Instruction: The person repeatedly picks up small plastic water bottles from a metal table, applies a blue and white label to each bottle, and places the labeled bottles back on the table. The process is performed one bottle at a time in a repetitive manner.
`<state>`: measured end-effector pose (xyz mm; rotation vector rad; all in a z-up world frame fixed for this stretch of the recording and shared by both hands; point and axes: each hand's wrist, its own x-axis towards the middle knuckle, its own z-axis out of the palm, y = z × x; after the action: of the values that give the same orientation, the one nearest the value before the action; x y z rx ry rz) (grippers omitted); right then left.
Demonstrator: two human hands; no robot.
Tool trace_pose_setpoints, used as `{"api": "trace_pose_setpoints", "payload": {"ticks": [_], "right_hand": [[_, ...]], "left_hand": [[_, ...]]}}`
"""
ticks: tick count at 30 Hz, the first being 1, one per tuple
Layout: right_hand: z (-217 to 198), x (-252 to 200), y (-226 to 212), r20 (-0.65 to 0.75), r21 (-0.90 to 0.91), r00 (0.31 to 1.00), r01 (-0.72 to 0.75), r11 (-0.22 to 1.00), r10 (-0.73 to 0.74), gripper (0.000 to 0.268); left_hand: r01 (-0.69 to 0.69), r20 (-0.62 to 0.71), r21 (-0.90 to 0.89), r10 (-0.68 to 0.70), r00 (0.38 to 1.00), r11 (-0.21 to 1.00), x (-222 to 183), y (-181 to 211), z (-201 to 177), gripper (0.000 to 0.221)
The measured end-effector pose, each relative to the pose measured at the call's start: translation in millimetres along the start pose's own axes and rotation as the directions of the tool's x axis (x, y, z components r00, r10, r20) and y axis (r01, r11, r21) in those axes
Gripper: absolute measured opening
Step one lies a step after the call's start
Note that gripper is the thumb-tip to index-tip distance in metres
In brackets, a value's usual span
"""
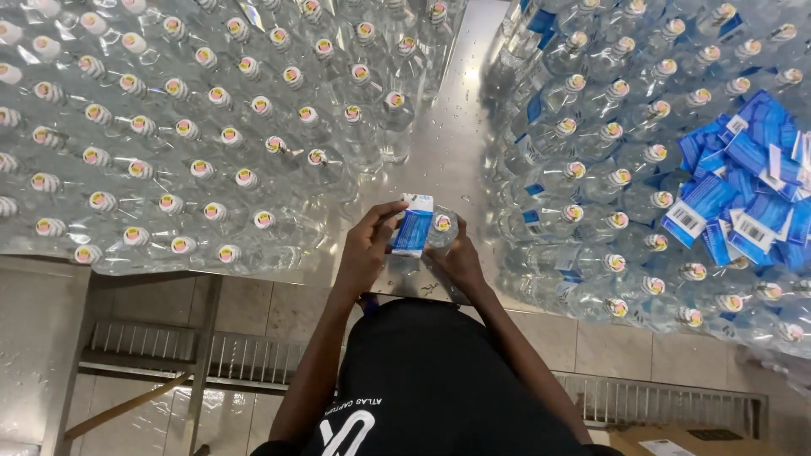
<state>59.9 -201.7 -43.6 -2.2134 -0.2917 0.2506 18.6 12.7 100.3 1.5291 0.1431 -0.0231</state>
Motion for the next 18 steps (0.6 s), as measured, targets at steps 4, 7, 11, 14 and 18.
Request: {"api": "trace_pose_setpoints", "payload": {"ticks": [4, 7, 11, 14, 18], "right_hand": [[-28, 1, -27, 0.071, 0.013, 0.997, -0.016, 1.000, 0.015, 0.092], [-59, -5, -41, 0.151, 0.071, 0.988, -0.041, 0.997, 0.029, 0.104], [-81, -19, -34, 0.062, 0.073, 0.997, 0.049, 0.996, -0.054, 0.077], [-96, -20, -54, -0.007, 0.176, 1.000, 0.000, 0.984, 0.001, 0.057], [-100, -18, -57, -0.042, 0.305, 0.999, -0.014, 0.952, 0.028, 0.039]], "left_hand": [[-0.110, 0.053, 0.113, 0.104, 0.993, 0.988, 7, 4, 15, 0.037], [-0.180, 0.097, 0.233, 0.161, 0.982, 0.956, 15, 0, 25, 0.040], [-0.176, 0.184, 0.430, 0.105, 0.977, 0.885, 17, 15, 35, 0.045], [-0.163, 0.229, 0.509, 0.049, 0.972, 0.845, 21, 35, 38, 0.064], [-0.194, 0.322, 0.644, -0.033, 0.946, 0.740, 29, 35, 38, 0.084]]}}
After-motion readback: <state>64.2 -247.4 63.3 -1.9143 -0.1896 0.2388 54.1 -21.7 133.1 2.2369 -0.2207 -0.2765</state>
